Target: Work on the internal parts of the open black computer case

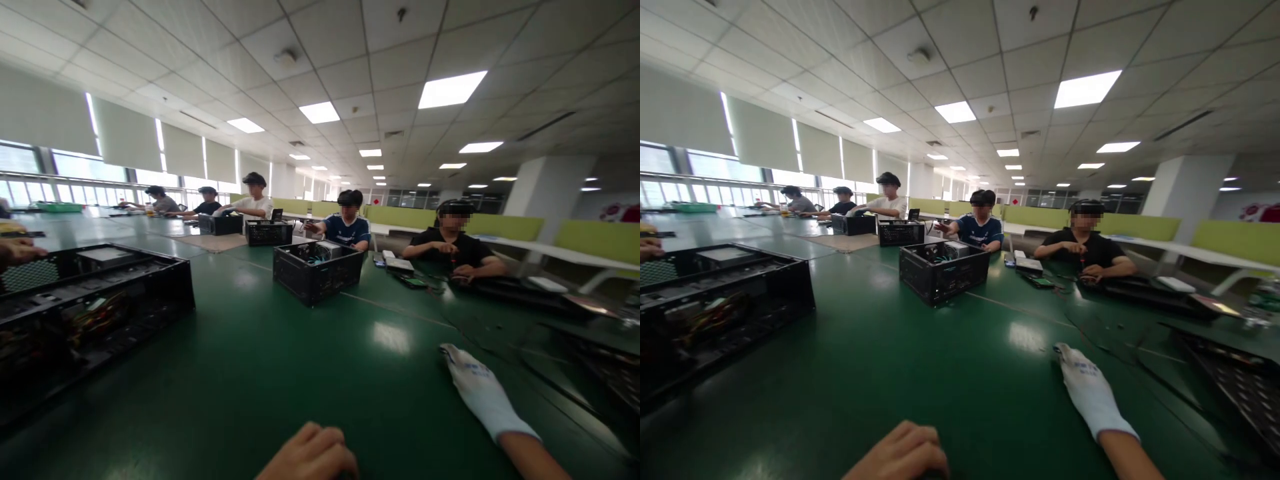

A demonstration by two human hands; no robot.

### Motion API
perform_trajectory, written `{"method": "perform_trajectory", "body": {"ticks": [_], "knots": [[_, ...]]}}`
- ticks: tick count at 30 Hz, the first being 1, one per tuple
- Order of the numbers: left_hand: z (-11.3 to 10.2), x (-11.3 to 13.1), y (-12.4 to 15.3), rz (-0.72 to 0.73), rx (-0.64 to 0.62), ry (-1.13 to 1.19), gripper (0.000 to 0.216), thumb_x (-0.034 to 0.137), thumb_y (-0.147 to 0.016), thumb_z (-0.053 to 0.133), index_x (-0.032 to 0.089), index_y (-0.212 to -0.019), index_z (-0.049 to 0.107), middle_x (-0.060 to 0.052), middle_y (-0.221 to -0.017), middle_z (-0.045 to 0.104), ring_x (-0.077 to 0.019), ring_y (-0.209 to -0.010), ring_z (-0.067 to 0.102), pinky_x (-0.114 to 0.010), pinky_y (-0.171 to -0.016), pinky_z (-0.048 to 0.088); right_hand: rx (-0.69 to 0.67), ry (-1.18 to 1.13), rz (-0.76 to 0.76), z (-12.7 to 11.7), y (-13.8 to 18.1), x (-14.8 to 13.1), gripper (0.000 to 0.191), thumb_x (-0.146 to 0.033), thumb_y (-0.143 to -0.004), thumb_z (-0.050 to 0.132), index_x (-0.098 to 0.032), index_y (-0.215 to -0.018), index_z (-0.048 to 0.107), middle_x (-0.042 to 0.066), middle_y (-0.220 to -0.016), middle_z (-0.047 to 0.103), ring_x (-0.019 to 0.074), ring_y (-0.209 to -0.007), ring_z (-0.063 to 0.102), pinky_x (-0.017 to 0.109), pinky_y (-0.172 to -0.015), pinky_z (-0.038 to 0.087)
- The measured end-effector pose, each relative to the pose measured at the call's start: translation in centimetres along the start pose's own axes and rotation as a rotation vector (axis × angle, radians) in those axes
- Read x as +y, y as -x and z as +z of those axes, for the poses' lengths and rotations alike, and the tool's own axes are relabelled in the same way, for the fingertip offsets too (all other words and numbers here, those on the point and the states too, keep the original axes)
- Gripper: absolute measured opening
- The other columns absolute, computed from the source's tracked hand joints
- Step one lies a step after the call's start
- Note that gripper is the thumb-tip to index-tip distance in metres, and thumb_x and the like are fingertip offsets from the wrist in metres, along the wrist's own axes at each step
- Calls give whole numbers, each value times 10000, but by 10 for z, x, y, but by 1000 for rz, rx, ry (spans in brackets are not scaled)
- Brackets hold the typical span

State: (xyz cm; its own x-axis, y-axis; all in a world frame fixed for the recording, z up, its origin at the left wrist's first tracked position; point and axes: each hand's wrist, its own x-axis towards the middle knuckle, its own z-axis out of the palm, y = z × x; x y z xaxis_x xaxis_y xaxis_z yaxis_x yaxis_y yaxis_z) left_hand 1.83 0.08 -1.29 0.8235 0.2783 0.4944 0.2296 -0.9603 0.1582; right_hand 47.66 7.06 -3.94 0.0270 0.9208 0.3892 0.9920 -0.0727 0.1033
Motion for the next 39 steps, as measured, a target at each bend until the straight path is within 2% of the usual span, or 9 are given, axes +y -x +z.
{"method": "perform_trajectory", "body": {"ticks": [3, 8, 11, 15, 21, 26, 30, 35, 39], "knots": [[-61, -43, -52, -80, 87, -272, 285, 222, -979, 504, 197, -1259, 554, -87, -1220, 628, -244, -1174, 558, -409, -1033, 467, 51, -50, 4, -4, 1, -3, 578, -76, -866, 390, -14, -1425, 528, 269, -1296, 653, 314, -1100, 703, 462, -1015, 536], [-154, -163, -141, -414, 64, -463, 331, 347, -1063, 420, 147, -1279, 574, -139, -1327, 577, -258, -1270, 514, -478, -1126, 410, 107, -221, 20, -12, 3, -12, 555, -151, -925, 298, -78, -1418, 543, 213, -1263, 676, 254, -1072, 711, 382, -974, 556], [-162, -209, -153, -512, -42, -489, 275, 380, -1016, 572, 134, -1120, 637, -83, -1097, 656, -215, -1010, 640, -437, -931, 547, 111, -291, 50, -17, 4, -21, 529, -179, -940, 312, -160, -1397, 578, 147, -1240, 704, 219, -1067, 713, 335, -967, 554], [-140, -226, -150, -609, -108, -555, 301, 395, -996, 614, 130, -1139, 633, -80, -1095, 654, -209, -976, 648, -423, -890, 568, 109, -262, 103, -22, 4, -27, 527, -137, -934, 331, -155, -1399, 580, 161, -1331, 667, 254, -1150, 683, 395, -1020, 523], [-127, -170, -155, -644, -205, -599, 321, 414, -1006, 589, 132, -1155, 625, -79, -1089, 652, -220, -1003, 640, -453, -937, 541, 34, -334, 245, -35, -1, -24, 534, -234, -977, 305, -129, -1456, 515, 198, -1333, 655, 296, -1177, 667, 446, -1009, 522], [-132, -44, -132, -463, -337, -482, 349, 226, -1068, 284, 137, -1174, 605, -129, -1070, 659, -263, -980, 631, -461, -929, 489, 65, -421, 205, -45, 7, -29, 508, -236, -928, 318, -160, -1359, 576, 159, -1254, 696, 254, -1107, 695, 382, -992, 529], [-163, 38, -113, -245, -572, -190, 329, 276, -1040, 378, 271, -1237, 642, -38, -1096, 689, -196, -936, 659, -291, -844, 517, 177, -464, 154, -66, 39, -55, 431, -256, -891, 334, -182, -1223, 598, 164, -1209, 695, 292, -1128, 671, 442, -1021, 506], [-183, 31, -90, -64, -610, -271, 786, 481, -829, 745, 357, -1531, 415, -160, -1395, 549, -404, -1267, 527, -566, -1038, 444, 207, -630, 183, -160, 75, -93, 340, -418, -952, 311, -214, -1104, 536, 134, -1056, 675, 262, -930, 687, 405, -854, 568], [-148, 8, -75, 6, -705, -272, 838, 369, -659, 866, 334, -1433, 548, -181, -1516, 464, -441, -1347, 465, -612, -1070, 398, 40, -463, -322, -247, 77, -116, 400, -242, -875, 425, -202, -1234, 598, 147, -1281, 610, 298, -1219, 588, 463, -1003, 514]]}}
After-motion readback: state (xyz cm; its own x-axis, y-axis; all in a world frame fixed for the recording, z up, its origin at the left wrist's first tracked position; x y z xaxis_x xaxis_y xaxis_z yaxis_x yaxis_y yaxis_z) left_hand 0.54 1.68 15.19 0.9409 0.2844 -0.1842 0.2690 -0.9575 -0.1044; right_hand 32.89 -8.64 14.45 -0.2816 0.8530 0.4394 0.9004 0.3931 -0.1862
